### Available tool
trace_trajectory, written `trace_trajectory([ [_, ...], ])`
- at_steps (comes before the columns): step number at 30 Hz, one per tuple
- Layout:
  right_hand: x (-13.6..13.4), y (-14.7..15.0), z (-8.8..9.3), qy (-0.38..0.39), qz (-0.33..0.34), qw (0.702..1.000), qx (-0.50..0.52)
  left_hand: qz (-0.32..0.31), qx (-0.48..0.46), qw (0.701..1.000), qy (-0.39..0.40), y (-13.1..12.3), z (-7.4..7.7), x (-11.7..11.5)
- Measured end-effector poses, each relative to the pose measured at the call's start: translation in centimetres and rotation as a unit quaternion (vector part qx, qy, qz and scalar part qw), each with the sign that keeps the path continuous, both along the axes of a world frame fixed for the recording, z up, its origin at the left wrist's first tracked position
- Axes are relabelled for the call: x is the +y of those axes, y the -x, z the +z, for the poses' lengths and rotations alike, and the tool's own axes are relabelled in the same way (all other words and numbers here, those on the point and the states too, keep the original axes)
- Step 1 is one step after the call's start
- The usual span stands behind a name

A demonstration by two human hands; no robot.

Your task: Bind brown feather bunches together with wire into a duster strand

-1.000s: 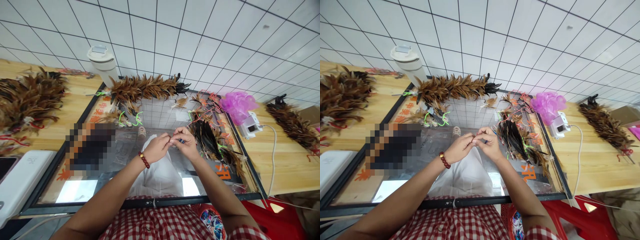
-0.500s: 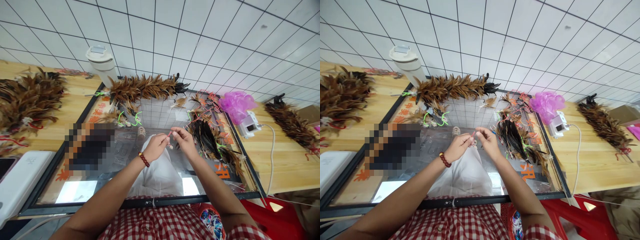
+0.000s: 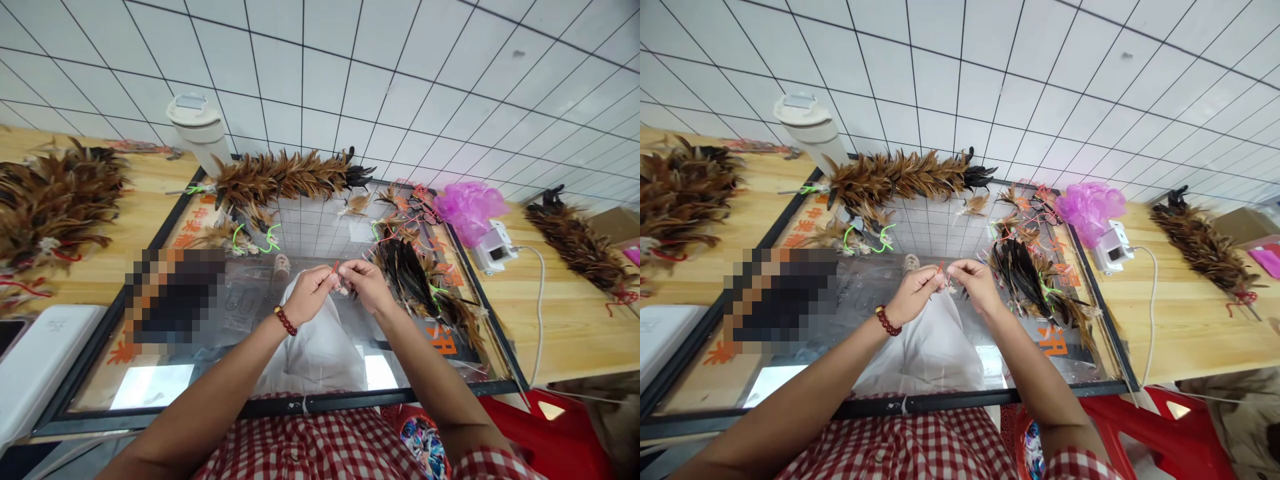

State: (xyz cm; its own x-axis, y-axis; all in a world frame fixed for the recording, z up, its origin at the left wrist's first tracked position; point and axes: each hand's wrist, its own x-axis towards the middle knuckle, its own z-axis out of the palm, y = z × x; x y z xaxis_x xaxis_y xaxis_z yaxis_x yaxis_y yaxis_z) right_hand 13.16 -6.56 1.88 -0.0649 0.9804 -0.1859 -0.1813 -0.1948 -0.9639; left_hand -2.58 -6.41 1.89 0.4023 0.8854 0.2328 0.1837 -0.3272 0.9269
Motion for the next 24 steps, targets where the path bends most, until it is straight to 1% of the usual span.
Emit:
trace_trajectory([
  [2, -0.1, -0.2, 0.1, -0.054, -0.029, 0.998, -0.021, 0.005, 0.002, 1.000, 0.024, 0.0, -0.1, 0.1],
  [4, -0.2, -0.3, 0.3, -0.123, -0.029, 0.991, -0.053, 0.004, 0.000, 0.999, 0.052, 0.1, -0.2, 0.2],
  [6, -0.3, -0.3, 0.5, -0.183, -0.022, 0.979, -0.086, -0.017, 0.006, 0.998, 0.064, 0.2, -0.3, 0.3],
  [7, -0.4, -0.3, 0.6, -0.201, -0.018, 0.975, -0.098, -0.034, 0.012, 0.997, 0.062, 0.3, -0.3, 0.4],
  [9, -0.4, -0.3, 0.5, -0.213, -0.007, 0.971, -0.110, -0.065, 0.027, 0.996, 0.049, 0.4, -0.2, 0.4],
  [13, -0.3, -0.5, -0.2, -0.211, 0.006, 0.972, -0.107, -0.132, 0.067, 0.989, 0.005, 0.4, -0.1, 0.3],
  [15, -0.2, -0.5, -0.5, -0.209, 0.036, 0.971, -0.110, -0.150, 0.094, 0.984, -0.020, 0.2, -0.1, 0.1],
  [17, -0.1, -0.5, -0.7, -0.210, 0.050, 0.969, -0.119, -0.140, 0.108, 0.984, -0.028, 0.0, -0.1, -0.1],
  [19, 0.0, -0.6, -0.6, -0.206, 0.017, 0.971, -0.123, -0.109, 0.095, 0.989, -0.008, -0.1, -0.2, -0.1],
  [21, 0.2, -1.0, -0.4, -0.191, -0.025, 0.974, -0.119, -0.069, 0.047, 0.996, 0.041, -0.1, -0.4, 0.0],
  [22, 0.3, -1.2, -0.3, -0.182, -0.024, 0.976, -0.121, -0.047, 0.013, 0.996, 0.072, -0.1, -0.5, 0.2],
  [24, 0.4, -1.9, -0.1, -0.175, 0.018, 0.975, -0.134, -0.012, -0.065, 0.989, 0.134, -0.1, -0.8, 0.4],
])
